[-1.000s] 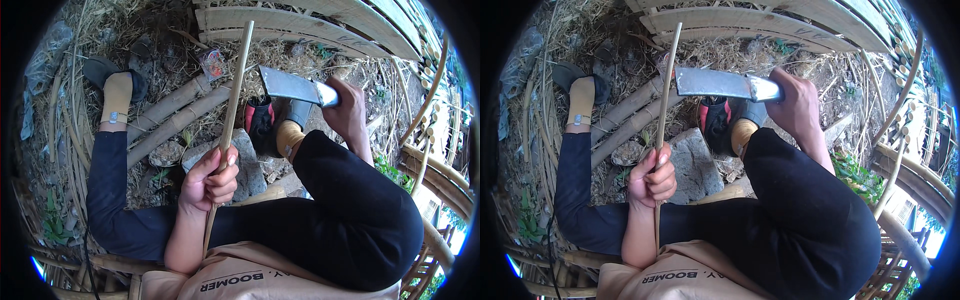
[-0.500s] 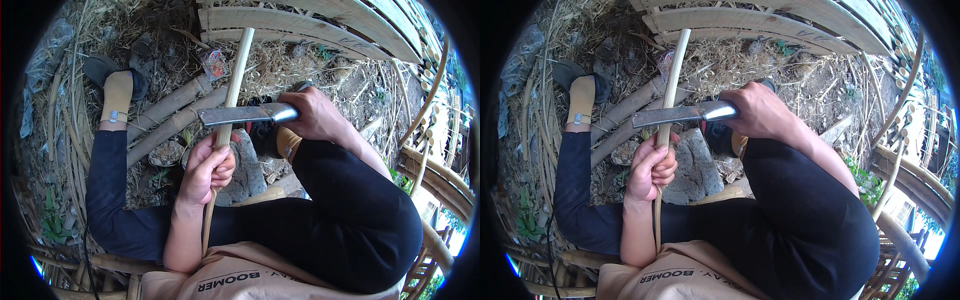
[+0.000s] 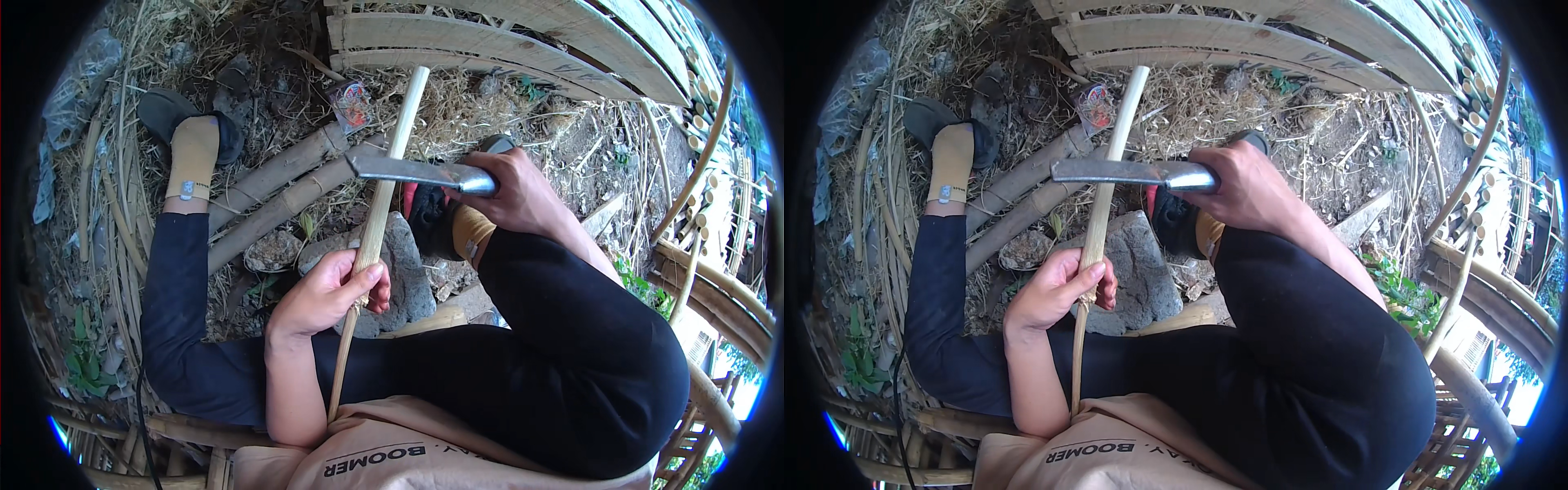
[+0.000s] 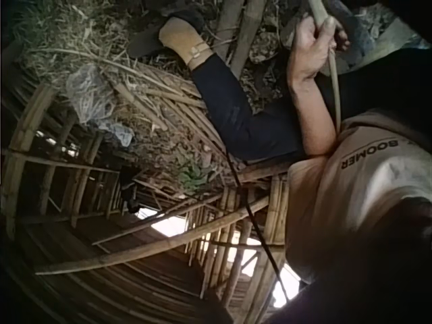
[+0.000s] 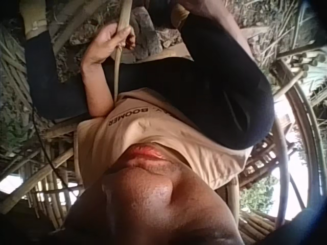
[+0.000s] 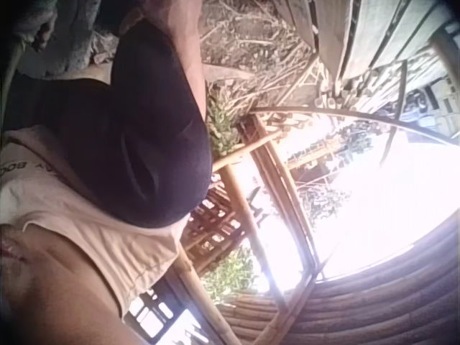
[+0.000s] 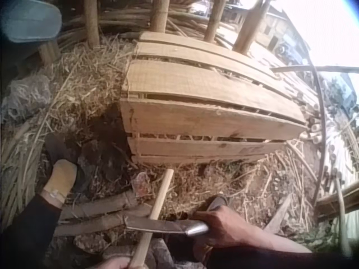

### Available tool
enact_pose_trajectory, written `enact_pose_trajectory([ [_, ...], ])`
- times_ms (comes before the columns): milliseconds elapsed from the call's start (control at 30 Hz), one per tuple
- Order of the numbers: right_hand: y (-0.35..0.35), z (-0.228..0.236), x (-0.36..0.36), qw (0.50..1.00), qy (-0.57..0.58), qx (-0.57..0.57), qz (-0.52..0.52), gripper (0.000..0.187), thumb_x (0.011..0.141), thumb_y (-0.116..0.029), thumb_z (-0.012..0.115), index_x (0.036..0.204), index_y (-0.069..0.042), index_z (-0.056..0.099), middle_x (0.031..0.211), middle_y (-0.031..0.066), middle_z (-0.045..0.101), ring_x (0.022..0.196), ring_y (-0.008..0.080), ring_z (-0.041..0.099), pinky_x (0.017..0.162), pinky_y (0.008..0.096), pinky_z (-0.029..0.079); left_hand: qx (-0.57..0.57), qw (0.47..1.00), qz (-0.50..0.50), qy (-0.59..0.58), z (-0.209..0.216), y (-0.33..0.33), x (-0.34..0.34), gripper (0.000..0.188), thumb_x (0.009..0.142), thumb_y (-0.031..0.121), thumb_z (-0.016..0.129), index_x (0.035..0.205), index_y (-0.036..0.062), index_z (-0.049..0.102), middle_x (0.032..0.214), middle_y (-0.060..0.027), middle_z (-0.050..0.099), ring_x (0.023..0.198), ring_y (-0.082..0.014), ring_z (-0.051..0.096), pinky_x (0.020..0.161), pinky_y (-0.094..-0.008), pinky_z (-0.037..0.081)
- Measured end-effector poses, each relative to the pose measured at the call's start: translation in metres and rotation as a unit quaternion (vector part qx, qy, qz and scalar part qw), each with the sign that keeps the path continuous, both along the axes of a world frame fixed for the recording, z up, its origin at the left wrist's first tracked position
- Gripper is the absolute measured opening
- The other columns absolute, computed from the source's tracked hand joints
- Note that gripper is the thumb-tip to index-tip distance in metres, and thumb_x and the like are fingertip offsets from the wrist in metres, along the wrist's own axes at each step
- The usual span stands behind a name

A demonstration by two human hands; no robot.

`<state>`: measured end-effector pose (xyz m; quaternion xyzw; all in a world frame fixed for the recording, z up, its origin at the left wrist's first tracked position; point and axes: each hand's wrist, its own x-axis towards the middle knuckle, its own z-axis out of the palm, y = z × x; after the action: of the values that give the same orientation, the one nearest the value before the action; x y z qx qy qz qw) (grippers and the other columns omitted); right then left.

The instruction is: The person shaves a thin wooden stick using a blade while sitting in an outdoor area.

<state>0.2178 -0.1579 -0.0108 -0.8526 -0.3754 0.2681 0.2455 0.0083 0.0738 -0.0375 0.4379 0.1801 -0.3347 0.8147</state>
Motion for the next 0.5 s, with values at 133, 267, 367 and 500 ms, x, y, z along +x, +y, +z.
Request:
enact_pose_trajectory([
  [133, 0.001, -0.002, -0.003, 0.999, 0.025, -0.018, 0.026, 0.021, 0.080, -0.021, 0.080, 0.087, -0.005, 0.068, 0.071, 0.0164, 0.067, 0.071, 0.0375, 0.068, 0.065, 0.0459, 0.053, 0.009, 1.000, 0.023, 0.017, 0.000, -0.005, 0.001, 0.027, 0.108, 0.031, 0.051, 0.111, 0.0045, 0.054, 0.071, 0.0001, 0.052, 0.060, -0.0086, 0.055, 0.058, -0.0269, 0.051],
  [267, 0.000, -0.007, -0.005, 0.999, 0.029, 0.001, 0.037, 0.022, 0.080, -0.022, 0.080, 0.089, -0.005, 0.069, 0.072, 0.0161, 0.068, 0.072, 0.0377, 0.069, 0.066, 0.0457, 0.054, -0.045, 0.993, 0.085, 0.072, 0.014, -0.006, 0.011, 0.028, 0.111, 0.034, 0.043, 0.113, 0.0073, 0.052, 0.066, 0.0050, 0.036, 0.051, -0.0021, 0.033, 0.042, -0.0189, 0.030],
  [367, 0.000, -0.011, -0.005, 0.997, 0.049, -0.014, 0.055, 0.023, 0.080, -0.023, 0.080, 0.091, -0.005, 0.071, 0.073, 0.0163, 0.069, 0.072, 0.0380, 0.069, 0.067, 0.0459, 0.054, -0.086, 0.986, 0.135, 0.052, 0.013, -0.008, 0.015, 0.027, 0.111, 0.033, 0.040, 0.116, 0.0079, 0.050, 0.066, 0.0065, 0.029, 0.051, -0.0008, 0.021, 0.042, -0.0176, 0.015],
  [500, 0.005, -0.014, -0.003, 0.996, 0.047, 0.012, 0.070, 0.023, 0.082, -0.024, 0.080, 0.092, -0.005, 0.072, 0.073, 0.0162, 0.069, 0.069, 0.0372, 0.069, 0.065, 0.0449, 0.053, -0.103, 0.982, 0.157, 0.021, 0.016, -0.011, 0.018, 0.026, 0.111, 0.031, 0.040, 0.114, 0.0076, 0.050, 0.066, 0.0066, 0.030, 0.050, -0.0002, 0.021, 0.041, -0.0176, 0.015],
])
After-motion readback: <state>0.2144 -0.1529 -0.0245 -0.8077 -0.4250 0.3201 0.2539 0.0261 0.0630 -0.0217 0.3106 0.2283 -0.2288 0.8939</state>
